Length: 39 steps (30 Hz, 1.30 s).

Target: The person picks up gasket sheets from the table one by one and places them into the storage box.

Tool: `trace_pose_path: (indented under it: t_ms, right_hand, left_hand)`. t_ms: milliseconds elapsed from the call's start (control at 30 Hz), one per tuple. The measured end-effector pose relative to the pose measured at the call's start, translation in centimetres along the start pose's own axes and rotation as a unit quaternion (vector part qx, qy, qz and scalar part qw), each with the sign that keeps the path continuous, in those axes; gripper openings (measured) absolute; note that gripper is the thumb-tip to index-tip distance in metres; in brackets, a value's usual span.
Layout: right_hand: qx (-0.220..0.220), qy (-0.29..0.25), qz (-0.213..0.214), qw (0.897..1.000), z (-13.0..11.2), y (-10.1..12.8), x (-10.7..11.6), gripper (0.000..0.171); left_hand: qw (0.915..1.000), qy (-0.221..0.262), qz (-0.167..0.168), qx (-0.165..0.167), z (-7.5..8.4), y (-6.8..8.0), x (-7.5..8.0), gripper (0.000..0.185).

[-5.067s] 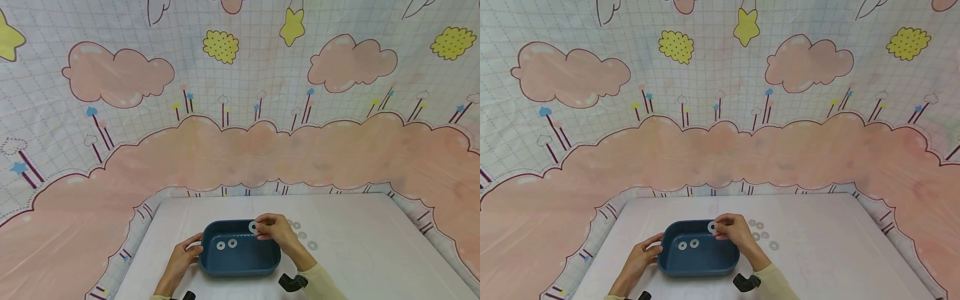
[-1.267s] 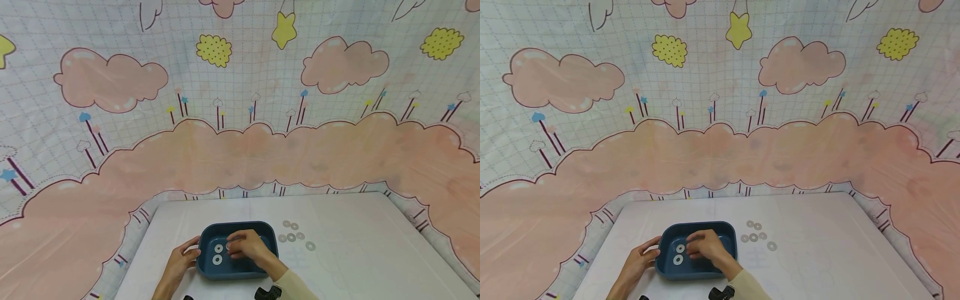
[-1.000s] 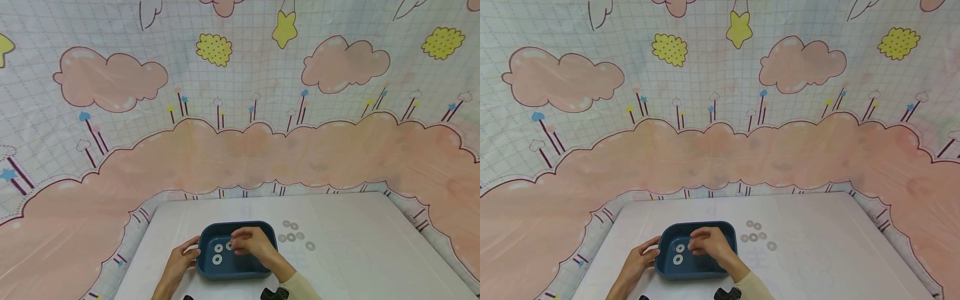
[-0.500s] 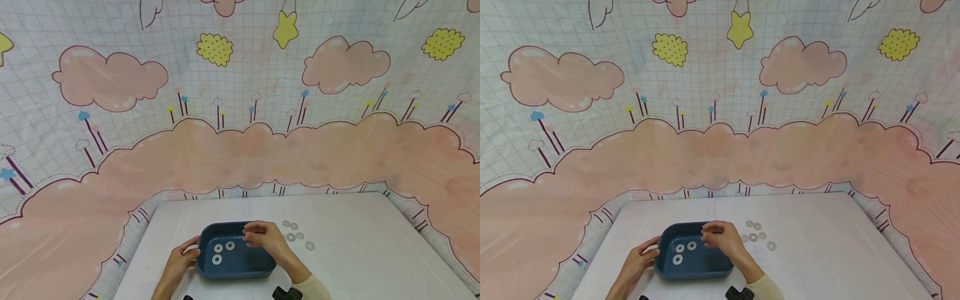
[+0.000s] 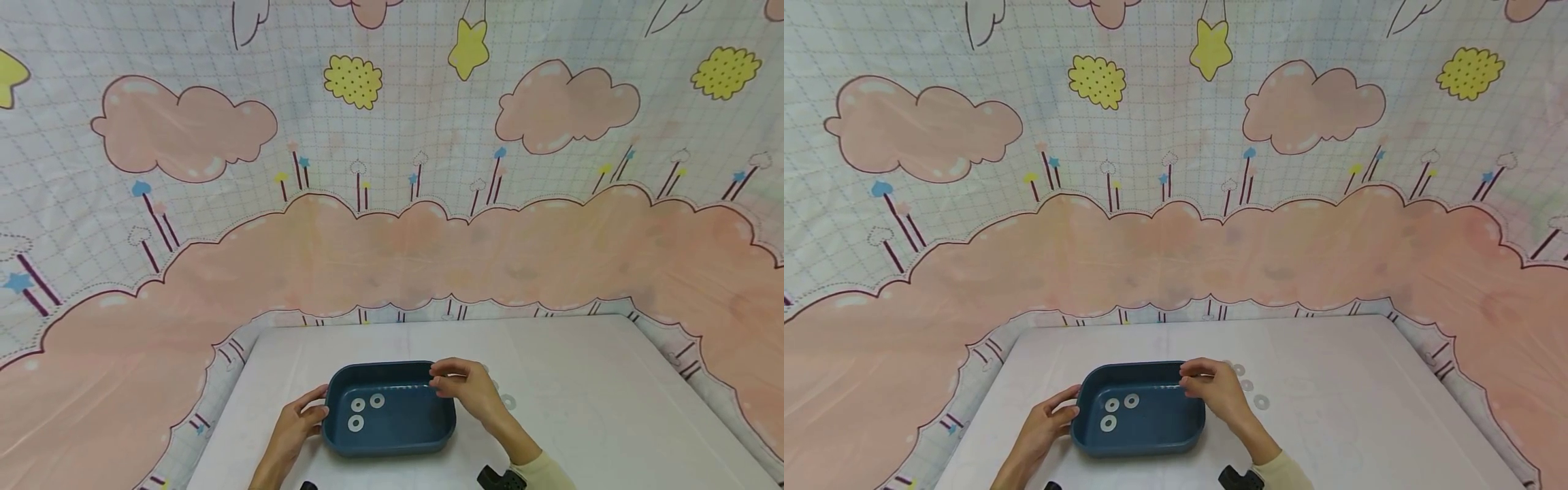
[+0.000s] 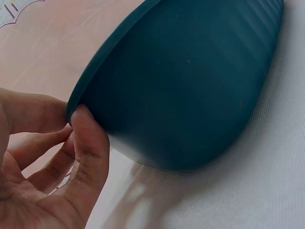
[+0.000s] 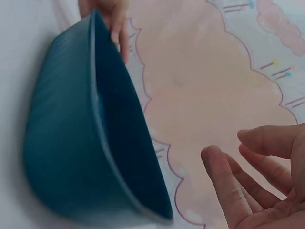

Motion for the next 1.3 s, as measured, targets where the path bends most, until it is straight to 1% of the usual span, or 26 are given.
trace_pose_path:
  t_ms: [67,167,300,500,600,767,1000,1100,1300]
  right_hand:
    - [0.003,0.015,0.002,1.000,0.2,0.3,0.8,0.032]
    - [-0.006,0.031,0.013,0.999,0.7,0.7,1.9,0.030]
    - [-0.020,0.041,0.036,0.998,1.3,1.0,3.4,0.030]
    - [-0.031,0.051,0.059,0.996,2.2,1.4,5.3,0.035]
    - [-0.037,0.063,0.075,0.994,2.8,1.5,6.1,0.033]
    - [-0.055,0.095,0.103,0.989,3.8,1.8,7.5,0.029]
    - [-0.061,0.174,0.121,0.975,5.1,2.2,9.2,0.030]
    - [-0.057,0.195,0.121,0.972,5.6,2.4,9.8,0.033]
    - [-0.052,0.221,0.115,0.967,6.7,2.5,10.7,0.034]
  left_hand:
    - [1.0000,-0.001,0.001,0.000,0.0,0.0,0.0,0.051]
    - [1.0000,0.000,0.002,0.001,0.0,0.0,0.0,0.051]
    - [1.0000,0.002,0.002,0.000,0.0,0.0,0.0,0.051]
    - [1.0000,-0.006,-0.001,-0.002,0.0,0.1,0.0,0.051]
    - [1.0000,-0.006,-0.002,-0.001,-0.1,0.1,0.0,0.051]
    - [1.0000,-0.007,-0.003,0.001,-0.2,0.0,0.0,0.051]
    - [1.0000,-0.003,-0.004,0.000,-0.3,-0.1,0.1,0.051]
    - [1.0000,-0.003,-0.002,-0.002,-0.3,-0.1,0.0,0.051]
    - [1.0000,-0.007,-0.001,-0.004,-0.3,-0.1,0.0,0.051]
Point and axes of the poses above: each hand's wrist, its own y-axis away from the middle knuckle, its own x-axis out of the back of the hand, z = x × y, the point moved 6 cm from there along -y, towards the middle knuckle, and after that the axes turned 8 degrees about y, right-handed, at the moved point
